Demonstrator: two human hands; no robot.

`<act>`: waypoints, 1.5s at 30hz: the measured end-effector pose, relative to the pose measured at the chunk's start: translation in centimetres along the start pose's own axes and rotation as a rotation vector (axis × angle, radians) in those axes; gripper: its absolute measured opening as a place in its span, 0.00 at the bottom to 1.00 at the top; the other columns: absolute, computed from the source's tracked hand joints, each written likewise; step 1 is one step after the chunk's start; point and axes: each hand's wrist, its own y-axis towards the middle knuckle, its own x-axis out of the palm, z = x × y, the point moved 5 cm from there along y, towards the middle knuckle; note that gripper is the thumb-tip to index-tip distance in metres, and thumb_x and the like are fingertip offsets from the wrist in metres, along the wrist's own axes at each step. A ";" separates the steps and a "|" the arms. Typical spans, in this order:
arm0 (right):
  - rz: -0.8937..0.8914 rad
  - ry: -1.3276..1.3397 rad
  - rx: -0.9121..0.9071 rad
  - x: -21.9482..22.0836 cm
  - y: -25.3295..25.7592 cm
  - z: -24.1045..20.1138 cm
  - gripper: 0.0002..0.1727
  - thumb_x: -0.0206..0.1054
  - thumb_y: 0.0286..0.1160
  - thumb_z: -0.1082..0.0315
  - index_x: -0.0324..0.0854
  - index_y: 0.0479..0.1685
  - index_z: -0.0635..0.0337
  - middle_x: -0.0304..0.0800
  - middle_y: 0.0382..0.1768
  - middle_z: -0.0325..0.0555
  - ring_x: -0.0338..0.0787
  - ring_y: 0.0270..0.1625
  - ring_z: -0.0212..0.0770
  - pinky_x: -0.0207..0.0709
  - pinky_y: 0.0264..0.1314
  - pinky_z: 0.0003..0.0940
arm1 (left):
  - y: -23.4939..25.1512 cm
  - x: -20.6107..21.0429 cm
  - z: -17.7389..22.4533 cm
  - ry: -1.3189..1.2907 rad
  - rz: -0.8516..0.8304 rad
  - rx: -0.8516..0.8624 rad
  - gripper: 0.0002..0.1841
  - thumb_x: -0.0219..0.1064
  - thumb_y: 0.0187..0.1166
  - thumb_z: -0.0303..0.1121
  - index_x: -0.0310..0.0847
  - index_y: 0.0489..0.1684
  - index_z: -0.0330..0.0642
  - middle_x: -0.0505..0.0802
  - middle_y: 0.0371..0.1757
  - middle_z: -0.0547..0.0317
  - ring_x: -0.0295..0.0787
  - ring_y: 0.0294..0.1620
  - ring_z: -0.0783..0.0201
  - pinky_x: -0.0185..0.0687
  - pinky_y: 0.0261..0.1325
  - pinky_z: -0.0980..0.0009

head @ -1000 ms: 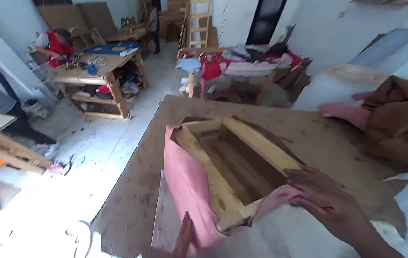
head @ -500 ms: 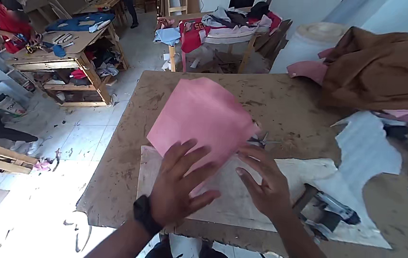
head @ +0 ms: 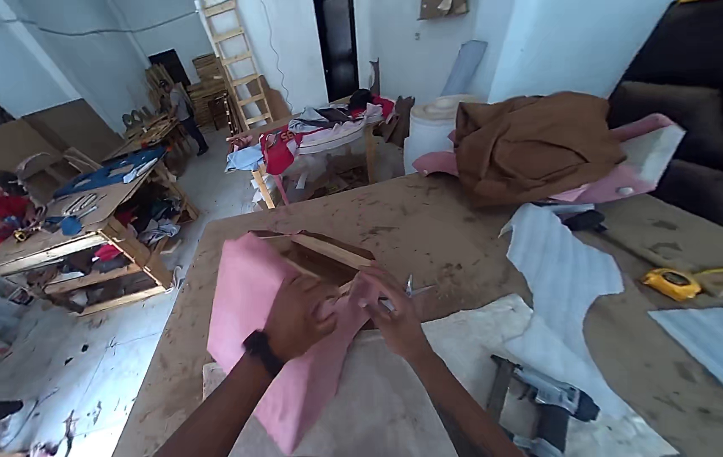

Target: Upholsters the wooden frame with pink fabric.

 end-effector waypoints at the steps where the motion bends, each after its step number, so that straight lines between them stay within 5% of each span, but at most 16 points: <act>1: -0.075 0.006 -0.044 0.8 0.0 -0.5 0.24 0.70 0.79 0.48 0.85 0.72 0.42 0.78 0.81 0.33 0.65 0.90 0.43 0.67 0.90 0.53 | -2.4 -0.7 0.2 -0.026 0.081 0.014 0.17 0.73 0.73 0.54 0.91 0.56 0.62 0.94 0.58 0.73 0.86 0.67 0.71 0.72 0.82 0.54; 5: -0.358 0.113 -0.315 5.7 -1.1 -5.9 0.17 0.66 0.84 0.50 0.88 0.66 0.39 0.88 0.71 0.30 0.78 0.82 0.39 0.59 0.93 0.59 | -12.3 -4.6 0.2 -0.096 0.372 0.090 0.10 0.78 0.74 0.43 0.91 0.50 0.59 0.95 0.60 0.70 0.86 0.72 0.63 0.71 0.84 0.46; 12: -0.402 0.113 -0.495 10.8 -3.9 -11.3 0.07 0.66 0.84 0.61 0.90 0.47 0.40 0.92 0.63 0.28 0.86 0.72 0.34 0.73 0.83 0.51 | -20.5 -6.9 0.2 -0.097 0.485 0.129 0.05 0.74 0.77 0.29 0.92 0.45 0.51 0.96 0.59 0.64 0.89 0.69 0.57 0.74 0.83 0.45; 20: -0.215 0.184 -0.401 8.4 -4.8 -7.3 0.07 0.65 0.85 0.63 0.87 0.39 0.48 0.93 0.59 0.36 0.86 0.73 0.46 0.73 0.83 0.57 | -14.3 -4.7 1.0 -0.008 0.181 0.053 0.07 0.70 0.82 0.45 0.91 0.46 0.57 0.92 0.68 0.72 0.81 0.76 0.66 0.75 0.78 0.59; 23: -0.156 0.214 -0.346 6.8 -5.0 -5.1 0.06 0.67 0.84 0.62 0.85 0.38 0.49 0.93 0.60 0.39 0.85 0.74 0.51 0.74 0.83 0.59 | -11.3 -4.1 1.7 0.005 0.069 0.104 0.08 0.70 0.83 0.42 0.93 0.51 0.58 0.90 0.70 0.71 0.79 0.78 0.65 0.76 0.80 0.59; 27: -0.190 0.179 -0.313 5.5 -4.8 -3.2 0.09 0.68 0.83 0.56 0.86 0.40 0.49 0.88 0.68 0.39 0.81 0.77 0.48 0.81 0.78 0.51 | -8.5 -2.0 2.1 -0.206 0.087 0.207 0.08 0.71 0.82 0.33 0.95 0.48 0.57 0.94 0.62 0.71 0.81 0.75 0.61 0.73 0.82 0.54; 30: -0.129 0.230 -0.358 5.0 -5.4 -2.1 0.07 0.67 0.83 0.63 0.87 0.39 0.53 0.89 0.67 0.43 0.83 0.77 0.48 0.81 0.78 0.50 | -6.7 -0.1 2.4 -0.283 0.114 0.262 0.06 0.71 0.81 0.32 0.95 0.45 0.53 0.96 0.57 0.69 0.85 0.70 0.62 0.75 0.78 0.54; 34: 0.163 0.327 -0.413 5.6 -6.9 -0.6 0.03 0.72 0.78 0.69 0.88 0.37 0.56 0.92 0.61 0.47 0.89 0.69 0.49 0.86 0.71 0.49 | -5.2 0.6 2.7 -0.064 0.016 0.309 0.11 0.78 0.74 0.46 0.93 0.48 0.56 0.92 0.65 0.70 0.79 0.77 0.59 0.75 0.78 0.53; 36: 0.308 0.304 -0.415 6.4 -7.5 -0.2 0.01 0.72 0.77 0.70 0.86 0.38 0.55 0.94 0.57 0.46 0.91 0.66 0.48 0.85 0.73 0.51 | -5.1 0.7 2.7 -0.013 -0.018 0.322 0.11 0.78 0.74 0.42 0.94 0.51 0.57 0.93 0.65 0.70 0.78 0.79 0.55 0.74 0.81 0.49; 40: 0.518 0.287 -0.366 7.4 -8.1 -0.4 0.01 0.73 0.77 0.69 0.86 0.39 0.53 0.98 0.50 0.42 0.95 0.58 0.45 0.87 0.70 0.48 | -5.8 0.6 2.4 -0.091 0.097 0.365 0.07 0.77 0.75 0.31 0.95 0.47 0.51 0.97 0.57 0.64 0.90 0.66 0.57 0.82 0.77 0.49; 45: 0.602 0.354 -0.235 7.6 -8.1 -0.8 0.03 0.75 0.76 0.65 0.88 0.42 0.50 0.99 0.45 0.41 0.97 0.53 0.43 0.89 0.64 0.44 | -6.1 1.1 2.5 -0.141 0.252 0.285 0.06 0.79 0.73 0.32 0.95 0.44 0.49 0.97 0.53 0.65 0.93 0.59 0.61 0.87 0.70 0.57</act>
